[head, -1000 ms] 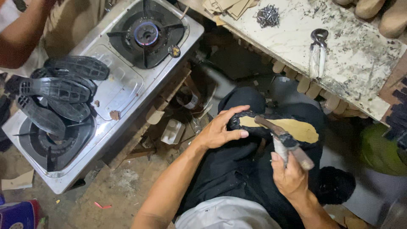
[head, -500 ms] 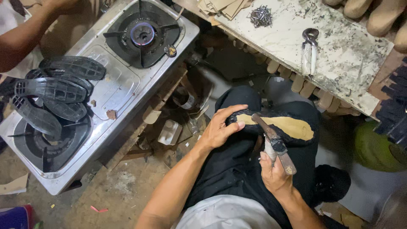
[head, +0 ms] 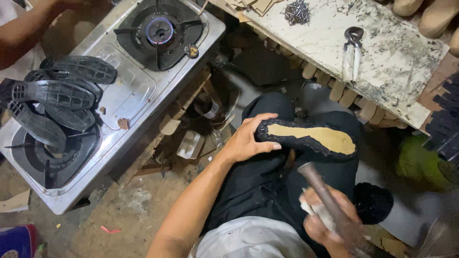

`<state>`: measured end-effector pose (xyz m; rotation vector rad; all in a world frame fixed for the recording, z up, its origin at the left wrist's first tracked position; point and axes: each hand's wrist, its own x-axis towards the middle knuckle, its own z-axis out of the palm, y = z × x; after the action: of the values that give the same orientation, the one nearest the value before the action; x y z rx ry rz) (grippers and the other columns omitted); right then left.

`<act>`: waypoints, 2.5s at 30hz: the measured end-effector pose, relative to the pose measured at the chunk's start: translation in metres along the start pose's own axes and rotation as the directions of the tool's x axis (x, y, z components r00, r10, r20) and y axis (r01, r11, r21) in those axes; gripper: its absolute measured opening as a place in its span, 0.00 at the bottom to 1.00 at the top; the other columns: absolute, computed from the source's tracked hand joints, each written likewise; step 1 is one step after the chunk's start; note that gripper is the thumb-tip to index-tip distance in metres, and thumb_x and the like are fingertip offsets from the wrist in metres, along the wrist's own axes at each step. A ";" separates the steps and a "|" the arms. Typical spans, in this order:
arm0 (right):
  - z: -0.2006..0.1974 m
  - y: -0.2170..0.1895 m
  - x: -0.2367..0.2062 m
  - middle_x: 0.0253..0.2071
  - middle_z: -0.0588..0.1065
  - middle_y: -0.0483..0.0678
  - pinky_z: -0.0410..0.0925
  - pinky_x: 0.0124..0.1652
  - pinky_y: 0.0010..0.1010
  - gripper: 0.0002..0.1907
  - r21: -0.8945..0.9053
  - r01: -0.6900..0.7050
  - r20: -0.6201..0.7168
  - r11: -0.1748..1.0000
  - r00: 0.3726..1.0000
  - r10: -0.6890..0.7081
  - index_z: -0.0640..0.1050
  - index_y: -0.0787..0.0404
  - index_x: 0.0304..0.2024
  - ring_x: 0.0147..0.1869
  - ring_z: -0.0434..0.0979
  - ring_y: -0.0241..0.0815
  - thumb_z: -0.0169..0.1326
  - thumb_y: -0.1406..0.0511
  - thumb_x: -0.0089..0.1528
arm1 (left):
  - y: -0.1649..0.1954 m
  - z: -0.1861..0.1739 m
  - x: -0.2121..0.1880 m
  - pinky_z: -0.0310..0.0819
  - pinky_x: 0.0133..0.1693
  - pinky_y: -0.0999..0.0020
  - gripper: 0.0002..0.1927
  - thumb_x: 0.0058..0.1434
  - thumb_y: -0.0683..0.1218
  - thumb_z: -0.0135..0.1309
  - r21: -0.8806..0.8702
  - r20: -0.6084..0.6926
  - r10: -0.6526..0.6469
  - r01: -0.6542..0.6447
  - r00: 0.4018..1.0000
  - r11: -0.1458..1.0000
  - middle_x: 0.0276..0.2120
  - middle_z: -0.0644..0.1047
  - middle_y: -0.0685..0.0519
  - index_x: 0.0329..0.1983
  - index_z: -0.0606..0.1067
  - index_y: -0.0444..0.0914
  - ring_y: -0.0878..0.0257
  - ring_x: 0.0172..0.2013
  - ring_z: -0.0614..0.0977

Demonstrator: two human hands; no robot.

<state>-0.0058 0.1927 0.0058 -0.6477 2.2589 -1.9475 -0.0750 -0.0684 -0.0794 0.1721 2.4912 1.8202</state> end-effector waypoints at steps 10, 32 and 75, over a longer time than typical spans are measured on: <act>0.002 0.007 0.008 0.31 0.78 0.50 0.74 0.30 0.33 0.16 -0.216 -0.230 -0.106 0.949 0.972 0.211 0.76 0.65 0.49 0.28 0.79 0.42 0.57 0.63 0.61 | -0.006 0.004 -0.014 0.59 0.67 0.52 0.44 0.48 0.57 0.72 0.121 -0.026 0.130 -0.126 0.991 0.985 0.62 0.75 0.46 0.67 0.70 0.40 0.45 0.66 0.68; -0.014 0.084 -0.013 0.31 0.79 0.55 0.73 0.32 0.36 0.16 -0.655 0.272 0.147 0.705 0.961 -0.234 0.75 0.63 0.47 0.31 0.82 0.48 0.61 0.65 0.59 | -0.002 0.002 -0.021 0.54 0.71 0.47 0.38 0.50 0.54 0.71 0.197 -0.004 0.285 -0.279 0.959 0.940 0.58 0.78 0.49 0.63 0.71 0.39 0.53 0.63 0.77; -0.003 0.024 -0.056 0.41 0.78 0.57 0.75 0.35 0.34 0.11 -0.737 0.427 0.410 0.524 0.899 -0.156 0.79 0.55 0.46 0.39 0.82 0.48 0.58 0.61 0.62 | 0.058 0.033 -0.005 0.79 0.50 0.60 0.41 0.52 0.62 0.63 -0.821 -0.220 -0.295 -0.013 0.930 0.571 0.50 0.77 0.51 0.63 0.63 0.40 0.60 0.48 0.81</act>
<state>0.0382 0.2187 -0.0283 -1.3776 2.8862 -0.6074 -0.0630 -0.0208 -0.0340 -0.4132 1.4239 2.8613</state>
